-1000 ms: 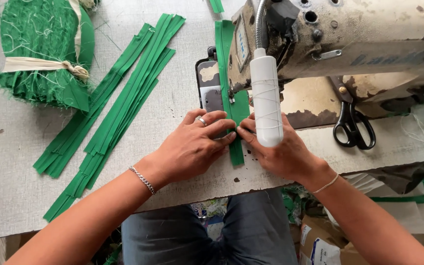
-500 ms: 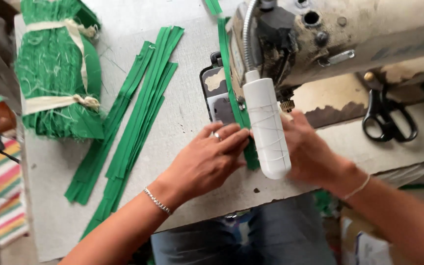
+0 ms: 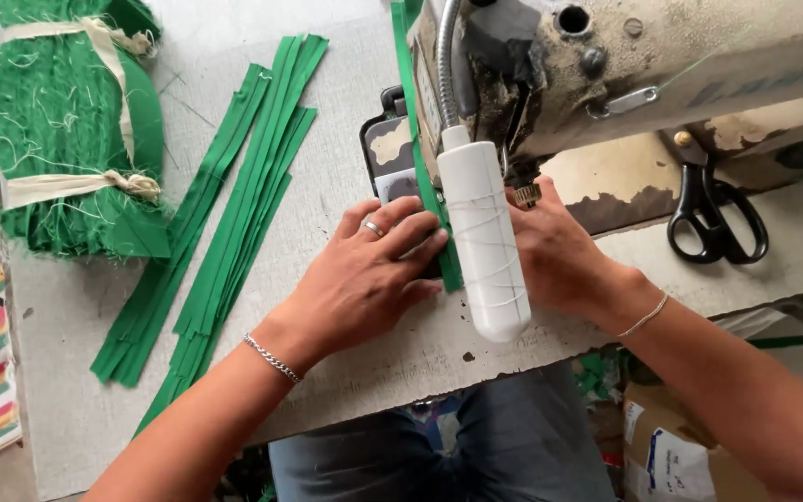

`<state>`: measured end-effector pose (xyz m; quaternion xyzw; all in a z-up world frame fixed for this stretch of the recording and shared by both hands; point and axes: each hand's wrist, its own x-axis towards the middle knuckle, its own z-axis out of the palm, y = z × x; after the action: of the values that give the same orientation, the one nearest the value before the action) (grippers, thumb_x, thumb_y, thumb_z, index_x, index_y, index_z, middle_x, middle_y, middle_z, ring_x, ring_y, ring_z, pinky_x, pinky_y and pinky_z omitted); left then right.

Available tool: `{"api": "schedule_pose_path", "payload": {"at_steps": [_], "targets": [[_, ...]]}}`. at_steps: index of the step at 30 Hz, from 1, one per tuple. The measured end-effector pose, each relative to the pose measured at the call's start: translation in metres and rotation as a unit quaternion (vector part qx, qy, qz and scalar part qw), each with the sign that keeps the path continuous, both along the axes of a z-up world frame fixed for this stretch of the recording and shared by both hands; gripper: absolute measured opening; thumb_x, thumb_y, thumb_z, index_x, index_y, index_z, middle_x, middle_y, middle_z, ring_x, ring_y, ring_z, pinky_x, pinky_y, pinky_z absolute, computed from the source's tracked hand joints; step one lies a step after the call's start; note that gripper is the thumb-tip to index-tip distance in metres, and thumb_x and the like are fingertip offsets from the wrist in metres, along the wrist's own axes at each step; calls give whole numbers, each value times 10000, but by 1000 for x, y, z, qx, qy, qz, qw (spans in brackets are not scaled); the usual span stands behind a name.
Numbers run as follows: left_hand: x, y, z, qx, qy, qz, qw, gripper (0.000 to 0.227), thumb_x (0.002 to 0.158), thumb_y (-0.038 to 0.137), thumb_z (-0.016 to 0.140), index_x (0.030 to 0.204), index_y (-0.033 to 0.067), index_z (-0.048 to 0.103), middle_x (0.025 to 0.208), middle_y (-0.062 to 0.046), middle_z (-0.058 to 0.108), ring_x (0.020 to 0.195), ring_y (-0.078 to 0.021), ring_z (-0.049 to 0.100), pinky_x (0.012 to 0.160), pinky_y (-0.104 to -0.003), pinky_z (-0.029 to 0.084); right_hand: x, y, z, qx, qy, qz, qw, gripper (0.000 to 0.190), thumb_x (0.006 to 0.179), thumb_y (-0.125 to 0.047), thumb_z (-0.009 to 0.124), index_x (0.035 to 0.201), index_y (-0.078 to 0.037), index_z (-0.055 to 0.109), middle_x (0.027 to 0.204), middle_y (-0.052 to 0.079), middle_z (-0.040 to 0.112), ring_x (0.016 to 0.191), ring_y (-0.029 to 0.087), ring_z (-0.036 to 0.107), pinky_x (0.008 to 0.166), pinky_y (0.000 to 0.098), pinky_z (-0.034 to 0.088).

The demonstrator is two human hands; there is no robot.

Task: The person is sewing long green fabric strips using an industrial sewing machine, repeatedly picking up new strips and feeding them through.

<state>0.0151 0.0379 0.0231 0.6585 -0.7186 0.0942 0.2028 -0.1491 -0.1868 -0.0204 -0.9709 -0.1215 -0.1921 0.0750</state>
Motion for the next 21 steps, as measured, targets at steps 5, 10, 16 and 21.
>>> {"api": "schedule_pose_path", "payload": {"at_steps": [5, 10, 16, 21], "targets": [[2, 0, -6, 4, 30, 10, 999, 463, 999, 457, 579, 1250, 83, 687, 1282, -100, 575, 1377, -326, 481, 1125, -540, 322, -2, 2, 8, 20, 22, 3, 1000, 231, 919, -188, 619, 1107, -92, 714, 1119, 94, 603, 1074, 360, 585, 914, 670, 413], [5, -3, 6, 2, 19, 14, 1000, 451, 987, 470, 583, 1236, 114, 703, 1289, -75, 597, 1373, -316, 495, 1128, -565, 317, -2, 7, 15, -17, 43, -27, 999, 487, 855, -199, 685, 1324, -80, 635, 1223, 149, 622, 1166, 397, 582, 977, 805, 358], [-2, -3, -1, -1, 30, 20, 999, 478, 996, 506, 553, 1221, 111, 700, 1249, -77, 592, 1345, -332, 508, 1128, -578, 328, -4, 14, 20, 14, 52, -48, 997, 591, 865, -96, 637, 1449, -110, 552, 1268, 173, 657, 1131, 388, 639, 1001, 765, 398], [-2, -5, 3, 1, 34, 19, 999, 499, 993, 529, 550, 1215, 114, 714, 1222, -79, 589, 1333, -336, 506, 1125, -579, 326, 0, 6, 14, 19, 15, -25, 999, 520, 888, -73, 620, 1405, -116, 583, 1252, 159, 645, 1173, 399, 604, 1030, 739, 381]]}}
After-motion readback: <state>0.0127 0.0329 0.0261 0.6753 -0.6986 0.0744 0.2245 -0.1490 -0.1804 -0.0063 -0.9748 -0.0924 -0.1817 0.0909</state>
